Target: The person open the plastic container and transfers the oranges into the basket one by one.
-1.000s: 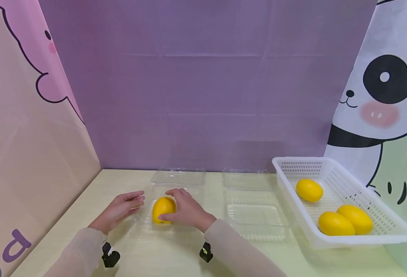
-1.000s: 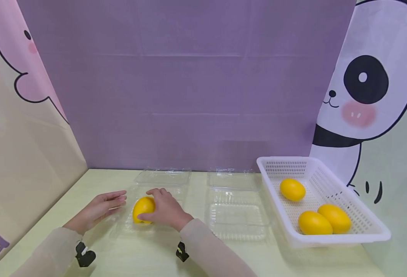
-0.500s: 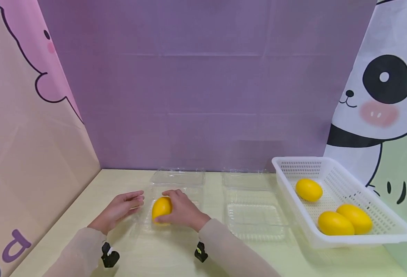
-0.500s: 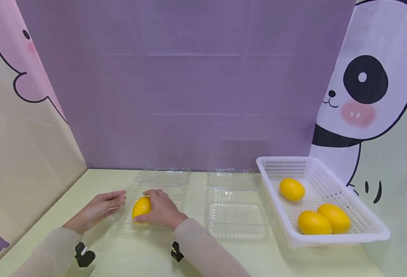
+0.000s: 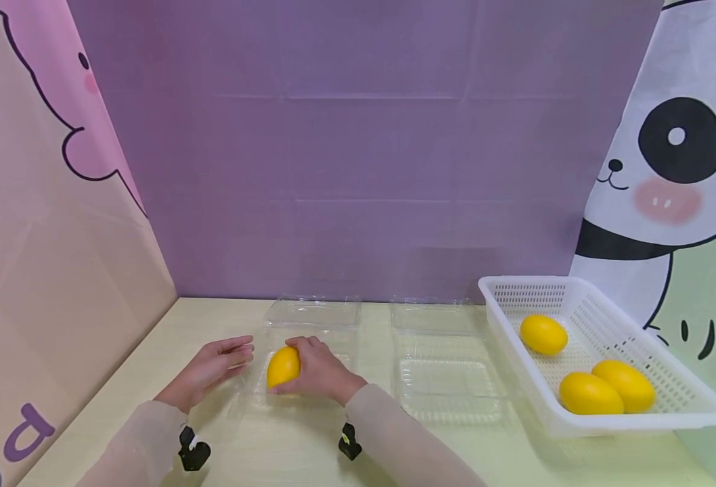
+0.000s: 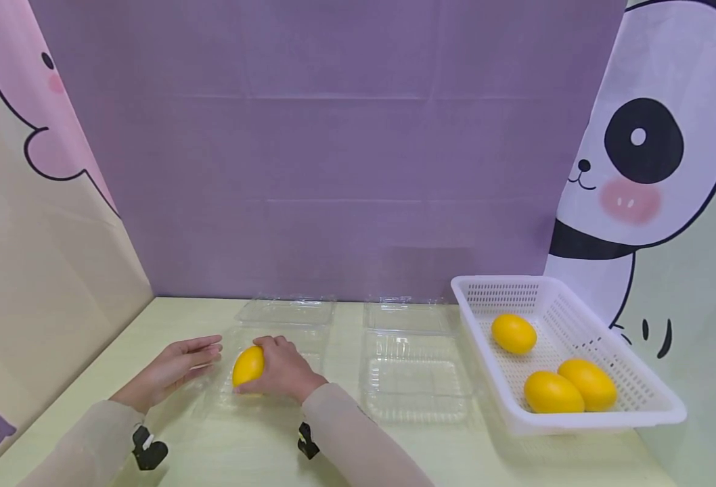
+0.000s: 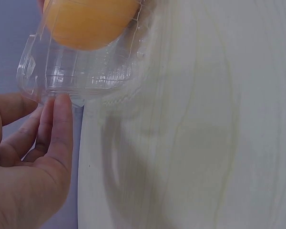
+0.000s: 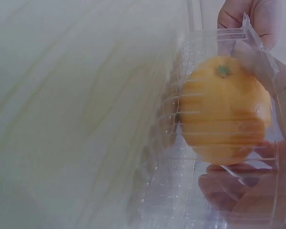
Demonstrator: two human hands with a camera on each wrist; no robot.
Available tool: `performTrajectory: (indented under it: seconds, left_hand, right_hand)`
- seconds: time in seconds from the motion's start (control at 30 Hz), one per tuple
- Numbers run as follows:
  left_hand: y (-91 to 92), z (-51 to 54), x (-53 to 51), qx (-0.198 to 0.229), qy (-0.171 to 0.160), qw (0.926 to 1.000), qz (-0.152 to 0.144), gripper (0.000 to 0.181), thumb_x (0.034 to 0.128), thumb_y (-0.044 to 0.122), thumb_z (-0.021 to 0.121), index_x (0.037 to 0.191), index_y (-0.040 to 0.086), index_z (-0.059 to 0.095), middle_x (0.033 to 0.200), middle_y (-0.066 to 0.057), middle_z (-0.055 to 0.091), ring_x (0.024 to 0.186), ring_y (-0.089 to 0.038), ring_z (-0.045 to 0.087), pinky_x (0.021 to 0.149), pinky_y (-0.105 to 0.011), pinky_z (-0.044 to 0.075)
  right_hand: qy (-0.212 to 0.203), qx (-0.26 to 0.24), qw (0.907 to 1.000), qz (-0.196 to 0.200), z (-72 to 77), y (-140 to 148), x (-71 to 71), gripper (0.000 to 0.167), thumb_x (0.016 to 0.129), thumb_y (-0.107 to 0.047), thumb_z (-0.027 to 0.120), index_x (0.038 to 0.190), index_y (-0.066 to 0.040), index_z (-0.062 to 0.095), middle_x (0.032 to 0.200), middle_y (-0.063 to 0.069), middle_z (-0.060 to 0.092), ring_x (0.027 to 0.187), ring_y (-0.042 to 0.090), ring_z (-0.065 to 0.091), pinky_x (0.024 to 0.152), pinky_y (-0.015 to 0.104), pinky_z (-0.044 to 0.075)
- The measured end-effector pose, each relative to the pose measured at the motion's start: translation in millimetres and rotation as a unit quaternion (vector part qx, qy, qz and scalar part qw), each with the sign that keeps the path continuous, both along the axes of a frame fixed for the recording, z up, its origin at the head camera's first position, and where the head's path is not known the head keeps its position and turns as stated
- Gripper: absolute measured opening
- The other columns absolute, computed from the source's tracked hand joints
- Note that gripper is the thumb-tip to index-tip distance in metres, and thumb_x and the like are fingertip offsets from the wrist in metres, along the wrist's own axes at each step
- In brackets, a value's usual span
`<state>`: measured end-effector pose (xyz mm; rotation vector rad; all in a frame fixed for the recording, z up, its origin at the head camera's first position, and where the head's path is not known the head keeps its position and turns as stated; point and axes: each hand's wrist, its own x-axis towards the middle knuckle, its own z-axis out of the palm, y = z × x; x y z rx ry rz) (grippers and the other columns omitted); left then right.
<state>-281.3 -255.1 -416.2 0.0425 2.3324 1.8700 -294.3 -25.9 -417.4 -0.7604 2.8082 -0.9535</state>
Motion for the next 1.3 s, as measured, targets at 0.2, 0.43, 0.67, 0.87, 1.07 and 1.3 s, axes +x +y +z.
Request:
performTrajectory:
  seconds: [0.2,0.43,0.67,0.87,1.07,1.3]
  left_hand:
    - [0.4,-1.2,-0.5,0.002,0.000,1.0000,0.001,0.056,0.1031,0.009,0.055,0.149,-0.013,0.033,0.146,-0.031,0.043,0.127,-0.034,0.053,0.097,-0.031,0.052]
    - [0.0,-0.4,-0.8,-0.002,0.001,1.0000,0.003,0.056,0.1031,0.010,0.056,0.149,-0.013,0.032,0.146,-0.031,0.043,0.121,-0.026,0.058,0.096,-0.032,0.053]
    - [0.9,0.0,-1.0,-0.005,0.002,1.0000,0.001,0.056,0.1031,0.010,0.056,0.149,-0.014,0.032,0.146,-0.032,0.043,0.122,-0.029,0.057,0.096,-0.032,0.053]
    - [1.5,0.6,-2.0,-0.010,-0.005,0.9999,0.005,0.055,0.1034,0.009,0.055,0.149,-0.013,0.033,0.146,-0.031,0.043,0.125,-0.033,0.055,0.098,-0.034,0.051]
    - [1.2,1.4,-3.1,-0.011,-0.008,0.9999,0.007,0.056,0.1035,0.010,0.055,0.149,-0.012,0.033,0.146,-0.030,0.043,0.126,-0.034,0.054,0.098,-0.034,0.051]
    - [2.0,1.9,-2.7,-0.007,-0.002,0.9999,0.009,0.056,0.1027,0.010,0.057,0.148,-0.013,0.034,0.144,-0.031,0.044,0.121,-0.031,0.058,0.095,-0.031,0.053]
  right_hand:
    - [-0.019,0.010,0.9998,-0.002,0.5,-0.5,0.2,0.087,0.074,-0.047,0.087,0.145,-0.017,0.047,0.125,0.001,0.055,0.107,0.014,0.053,0.095,0.030,0.051]
    - [-0.028,0.005,0.9996,0.005,4.0,0.3,0.7,0.086,0.075,-0.044,0.087,0.146,-0.015,0.046,0.125,-0.001,0.056,0.107,0.014,0.054,0.096,0.030,0.050]
    - [-0.014,0.003,0.9998,0.013,2.8,1.1,-1.1,0.087,0.074,-0.043,0.088,0.145,-0.013,0.047,0.124,0.000,0.055,0.105,0.013,0.054,0.095,0.029,0.050]
    - [-0.002,-0.004,0.9999,0.015,1.8,2.0,-1.9,0.086,0.074,-0.043,0.089,0.144,-0.014,0.048,0.125,0.001,0.054,0.104,0.013,0.054,0.093,0.028,0.051]
    - [0.010,-0.003,0.9999,0.012,4.3,2.9,-1.1,0.087,0.074,-0.044,0.089,0.144,-0.015,0.047,0.132,0.003,0.052,0.109,0.015,0.053,0.095,0.029,0.050]
    - [0.012,-0.008,0.9998,0.013,6.9,5.2,-3.2,0.088,0.074,-0.043,0.089,0.146,-0.015,0.045,0.130,0.001,0.052,0.107,0.014,0.053,0.093,0.027,0.050]
